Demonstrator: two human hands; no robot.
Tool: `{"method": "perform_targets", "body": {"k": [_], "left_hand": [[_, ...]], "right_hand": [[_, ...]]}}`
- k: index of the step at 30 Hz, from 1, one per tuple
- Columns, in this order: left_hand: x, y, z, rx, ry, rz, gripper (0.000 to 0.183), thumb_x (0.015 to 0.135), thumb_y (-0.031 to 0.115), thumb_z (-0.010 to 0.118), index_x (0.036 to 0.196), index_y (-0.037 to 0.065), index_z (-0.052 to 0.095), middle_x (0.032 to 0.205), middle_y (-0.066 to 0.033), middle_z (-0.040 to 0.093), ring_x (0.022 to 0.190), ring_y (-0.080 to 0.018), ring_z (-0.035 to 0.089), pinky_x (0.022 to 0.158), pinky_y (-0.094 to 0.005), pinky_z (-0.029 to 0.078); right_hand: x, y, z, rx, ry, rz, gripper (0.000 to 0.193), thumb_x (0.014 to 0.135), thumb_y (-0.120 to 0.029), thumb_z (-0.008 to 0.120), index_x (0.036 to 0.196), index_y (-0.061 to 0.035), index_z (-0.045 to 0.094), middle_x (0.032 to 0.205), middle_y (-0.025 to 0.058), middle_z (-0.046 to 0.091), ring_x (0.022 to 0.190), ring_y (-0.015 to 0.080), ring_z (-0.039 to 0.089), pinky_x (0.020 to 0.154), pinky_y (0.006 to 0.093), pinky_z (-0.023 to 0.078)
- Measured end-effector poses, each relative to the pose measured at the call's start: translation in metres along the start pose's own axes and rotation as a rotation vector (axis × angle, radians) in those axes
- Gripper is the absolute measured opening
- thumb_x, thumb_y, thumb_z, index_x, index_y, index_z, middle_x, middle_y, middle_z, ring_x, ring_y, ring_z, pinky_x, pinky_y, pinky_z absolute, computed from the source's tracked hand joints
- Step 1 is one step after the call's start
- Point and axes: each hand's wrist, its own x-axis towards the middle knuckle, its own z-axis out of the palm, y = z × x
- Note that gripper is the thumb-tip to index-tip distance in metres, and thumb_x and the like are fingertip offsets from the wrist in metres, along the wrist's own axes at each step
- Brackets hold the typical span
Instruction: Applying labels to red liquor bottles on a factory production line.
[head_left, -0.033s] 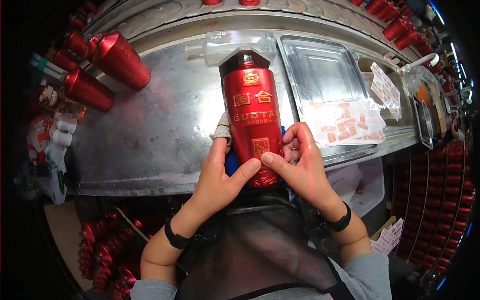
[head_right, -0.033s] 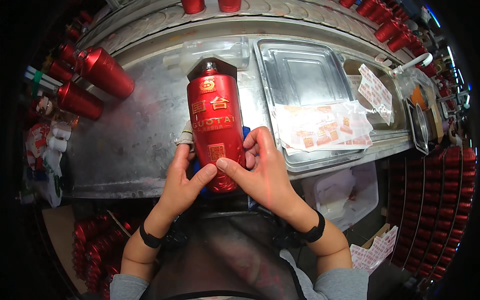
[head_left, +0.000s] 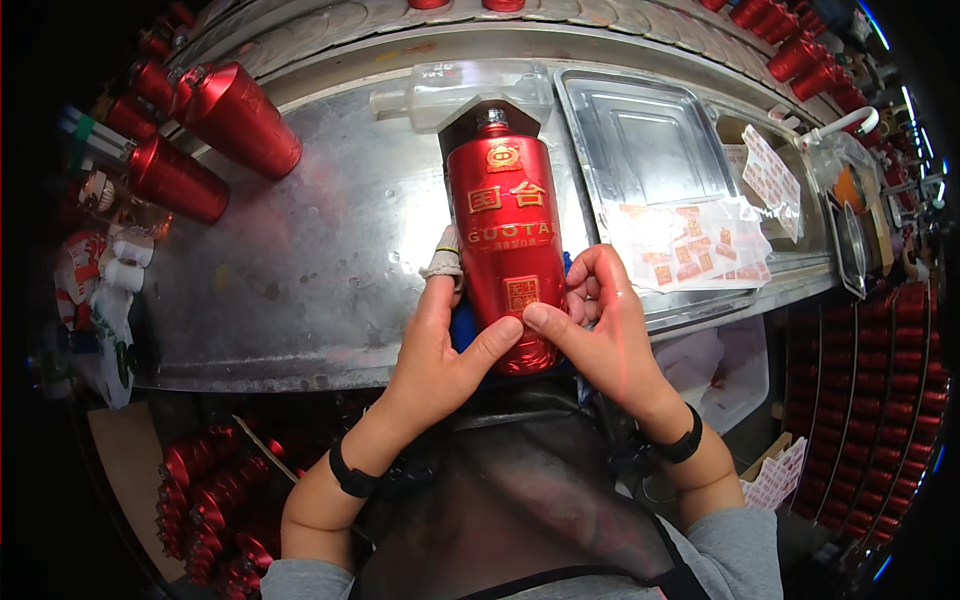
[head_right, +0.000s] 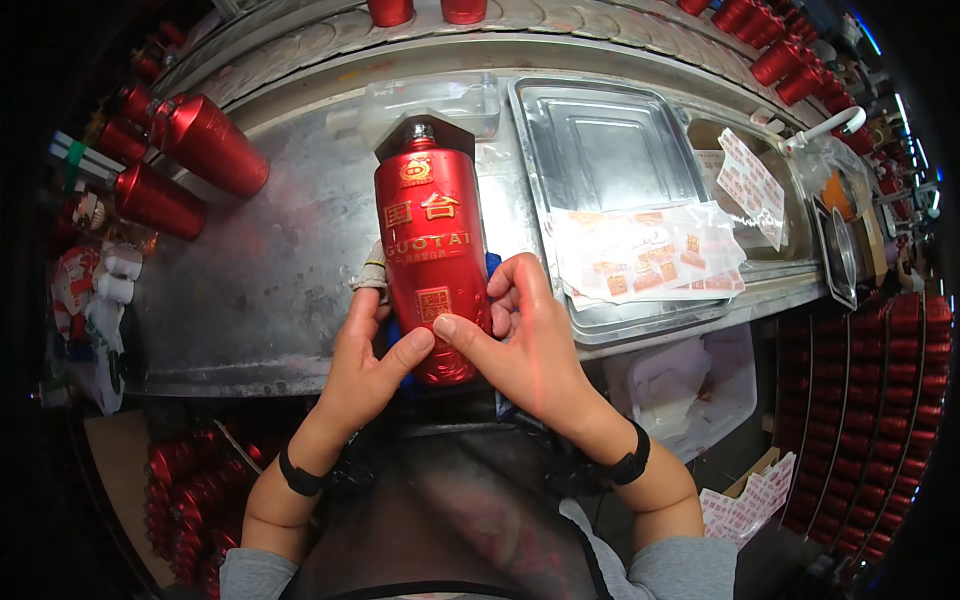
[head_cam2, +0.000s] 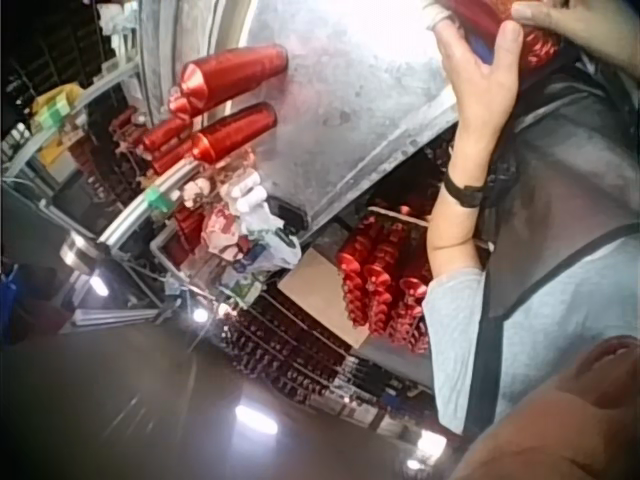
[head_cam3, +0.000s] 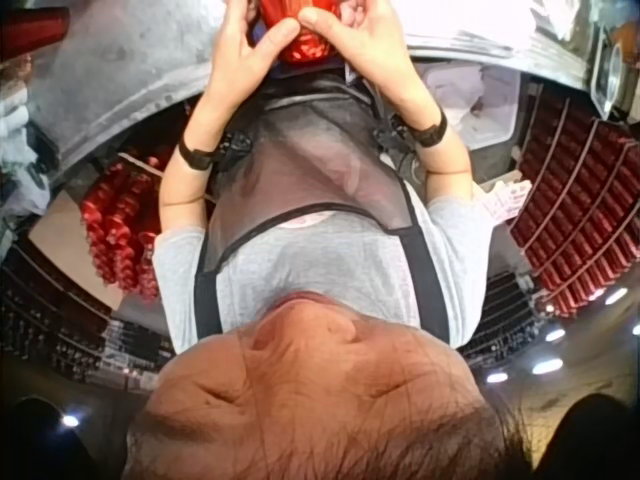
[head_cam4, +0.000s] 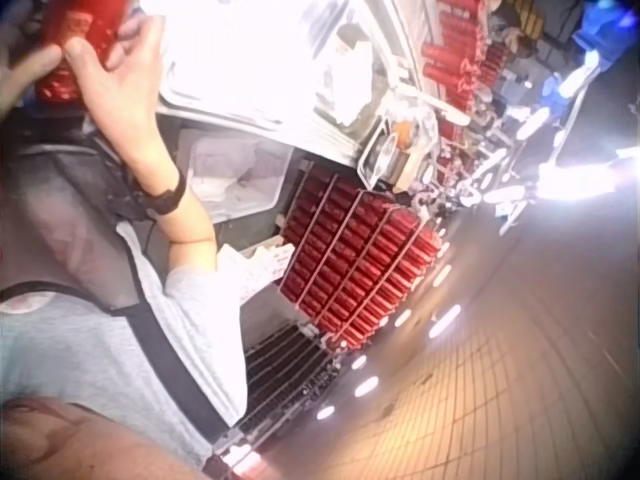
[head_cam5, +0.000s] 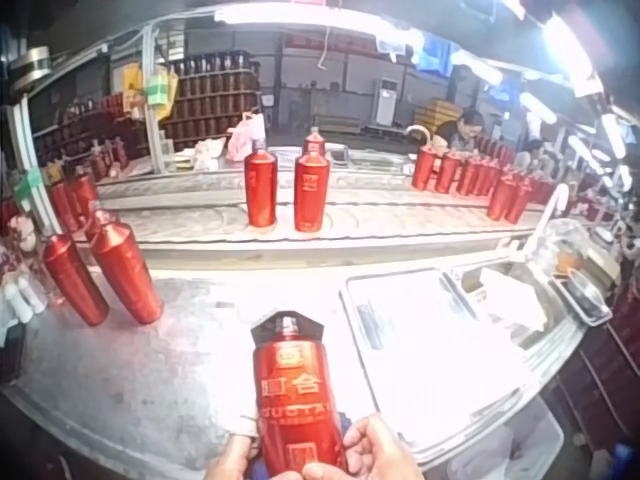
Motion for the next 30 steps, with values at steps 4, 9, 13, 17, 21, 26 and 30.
{"method": "perform_targets", "body": {"k": [4, 9, 13, 17, 21, 26, 30], "left_hand": [[0.0051, -0.0025, 0.0011, -0.029, 0.015, 0.02, 0.086, 0.087, 0.018, 0.068, 0.148, -0.006, 0.012, 0.139, -0.0179, 0.041, 0.125, -0.0223, 0.045, 0.105, -0.0345, 0.035], [0.0042, -0.0024, -0.0003, -0.026, 0.002, 0.001, 0.087, 0.087, 0.018, 0.068, 0.148, -0.006, 0.011, 0.139, -0.0179, 0.04, 0.126, -0.0224, 0.044, 0.106, -0.0346, 0.034], [0.0037, -0.0003, -0.0016, -0.012, -0.015, 0.019, 0.09, 0.085, 0.019, 0.069, 0.148, -0.005, 0.01, 0.141, -0.0176, 0.038, 0.129, -0.023, 0.041, 0.108, -0.0351, 0.033], [0.0038, -0.0046, -0.0047, -0.007, -0.033, 0.045, 0.092, 0.085, 0.02, 0.07, 0.149, -0.004, 0.009, 0.143, -0.0174, 0.036, 0.13, -0.0236, 0.04, 0.108, -0.0357, 0.032], [0.0036, -0.0048, -0.0045, 0.007, -0.037, 0.043, 0.092, 0.085, 0.02, 0.07, 0.149, -0.005, 0.009, 0.143, -0.0178, 0.035, 0.13, -0.0238, 0.04, 0.108, -0.036, 0.032], [0.0047, -0.0031, -0.0006, -0.053, 0.002, -0.014, 0.09, 0.086, 0.02, 0.07, 0.148, -0.007, 0.01, 0.141, -0.0186, 0.038, 0.128, -0.0242, 0.042, 0.107, -0.0359, 0.033], [0.0054, -0.0027, 0.0004, -0.034, 0.014, -0.005, 0.089, 0.086, 0.021, 0.069, 0.148, -0.007, 0.011, 0.14, -0.0187, 0.039, 0.127, -0.024, 0.043, 0.107, -0.0356, 0.033]], "right_hand": [[0.0044, -0.0013, 0.0009, 0.037, 0.006, -0.004, 0.047, 0.076, -0.025, 0.08, 0.093, -0.0055, 0.041, 0.074, -0.0021, 0.043, 0.064, 0.0038, 0.036, 0.054, 0.0205, 0.035], [0.0043, -0.0006, -0.0005, -0.03, -0.002, -0.021, 0.045, 0.078, -0.026, 0.079, 0.092, -0.0059, 0.041, 0.073, -0.0025, 0.042, 0.063, 0.0033, 0.036, 0.053, 0.0201, 0.034], [0.0052, -0.0012, -0.0009, 0.078, -0.007, 0.025, 0.045, 0.078, -0.025, 0.079, 0.093, -0.0058, 0.041, 0.074, -0.0021, 0.043, 0.063, 0.0034, 0.036, 0.054, 0.0203, 0.034], [0.0046, -0.0005, -0.0007, -0.001, -0.021, -0.019, 0.047, 0.077, -0.026, 0.079, 0.094, -0.0055, 0.04, 0.075, -0.0017, 0.043, 0.064, 0.0039, 0.036, 0.054, 0.0209, 0.035], [0.0029, -0.0005, -0.0027, 0.005, -0.03, -0.016, 0.048, 0.077, -0.027, 0.08, 0.095, -0.0055, 0.04, 0.075, -0.0015, 0.043, 0.065, 0.0044, 0.037, 0.056, 0.0215, 0.036], [0.0021, 0.0017, 0.001, 0.006, -0.012, -0.018, 0.047, 0.078, -0.027, 0.079, 0.095, -0.0055, 0.041, 0.075, -0.0016, 0.042, 0.066, 0.0048, 0.036, 0.056, 0.0216, 0.035], [0.0027, 0.0016, 0.0019, 0.048, 0.0, -0.004, 0.046, 0.079, -0.026, 0.078, 0.095, -0.0052, 0.04, 0.074, -0.0017, 0.041, 0.065, 0.0052, 0.035, 0.056, 0.022, 0.034]]}}
